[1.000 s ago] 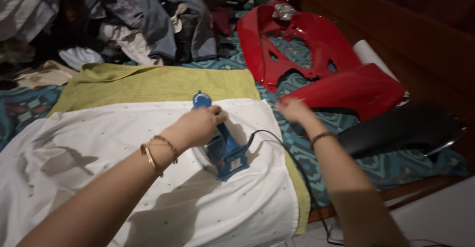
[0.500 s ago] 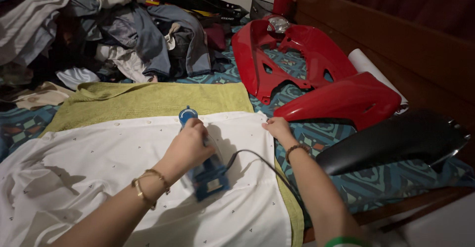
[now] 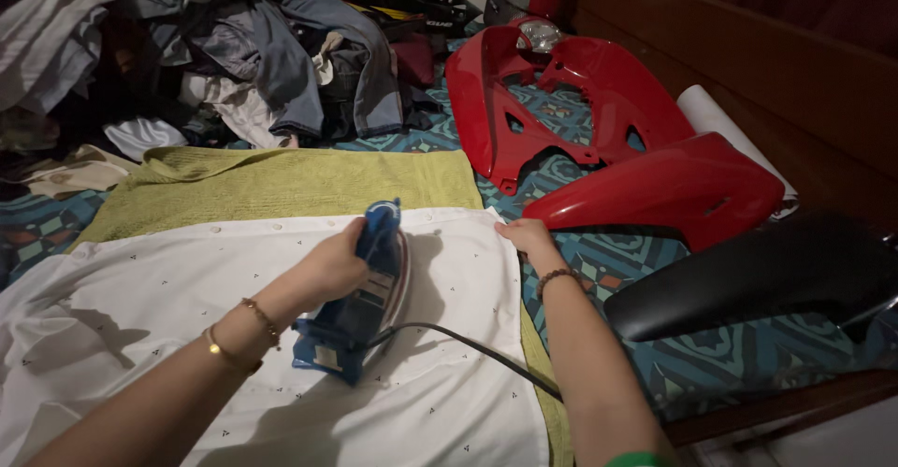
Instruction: The person irons a white patterned shirt laid out on a bed. They use a blue electric iron to smooth the fabric, frequently adjusting the shirt's position and folding sections to reach different areas. The person works methodically across the garment, ensuring the entire surface is treated.
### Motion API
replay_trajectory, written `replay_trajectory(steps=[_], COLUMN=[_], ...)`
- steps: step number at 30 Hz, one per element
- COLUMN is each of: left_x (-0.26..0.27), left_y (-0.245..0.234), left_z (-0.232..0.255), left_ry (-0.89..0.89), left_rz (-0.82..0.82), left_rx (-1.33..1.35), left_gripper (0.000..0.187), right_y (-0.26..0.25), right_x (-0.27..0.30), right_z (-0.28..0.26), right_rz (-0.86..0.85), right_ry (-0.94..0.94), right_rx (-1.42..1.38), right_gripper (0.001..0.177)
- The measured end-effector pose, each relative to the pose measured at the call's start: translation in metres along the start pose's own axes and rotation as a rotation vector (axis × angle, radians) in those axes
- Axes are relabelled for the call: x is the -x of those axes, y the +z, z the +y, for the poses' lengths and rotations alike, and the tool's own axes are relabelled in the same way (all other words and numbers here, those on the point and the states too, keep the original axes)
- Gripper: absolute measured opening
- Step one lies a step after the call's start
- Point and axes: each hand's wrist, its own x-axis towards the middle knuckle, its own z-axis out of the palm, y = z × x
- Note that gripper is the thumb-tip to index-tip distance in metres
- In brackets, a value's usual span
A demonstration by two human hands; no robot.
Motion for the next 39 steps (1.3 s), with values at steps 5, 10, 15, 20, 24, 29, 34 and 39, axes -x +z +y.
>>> replay_trajectory(steps=[5, 10, 15, 20, 24, 29, 34, 39], left_x=[-0.033, -0.057, -0.060, -0.097, -0.118, -0.089, -0.101, -0.131], left_y=[0.015, 0.028, 0.033, 0.039, 0.043, 0.039, 0.040, 0.049], left_z=[-0.007, -0.009, -0.016, -0.005, 0.002, -0.006, -0.009, -0.004], left_ry=[0.136, 0.198, 0.182, 0.152, 0.182, 0.144, 0.149, 0.173], left_rz=[0.046, 0.139, 0.128, 0.153, 0.195, 0.151, 0.139, 0.190], left_rx=[-0.027, -0.065, -0.157, -0.094, -0.135, -0.181, -0.208, -0.206], left_gripper=[0.085, 0.081, 0.081, 0.076, 0.078, 0.076, 0.078, 0.081], right_y=[0.010, 0.022, 0.006, -0.003, -0.001, -0.003, -0.002, -0.002], right_x=[-0.025, -0.023, -0.009, 0.004, 0.007, 0.010, 0.018, 0.019], right_z=[0.021, 0.024, 0.014, 0.018, 0.015, 0.010, -0.001, 0.011], right_rz=[-0.008, 0.175, 0.074, -0.053, -0.032, -0.030, -0.031, 0.010], right_ry=[-0.121, -0.331, -0.176, -0.149, -0.144, -0.096, -0.078, -0.093], right_rx=[-0.113, 0.283, 0.391, -0.015, -0.016, -0.016, 0.009, 0.008], right_gripper=[0.045, 0.054, 0.043, 0.032, 0.033, 0.035, 0.037, 0.040])
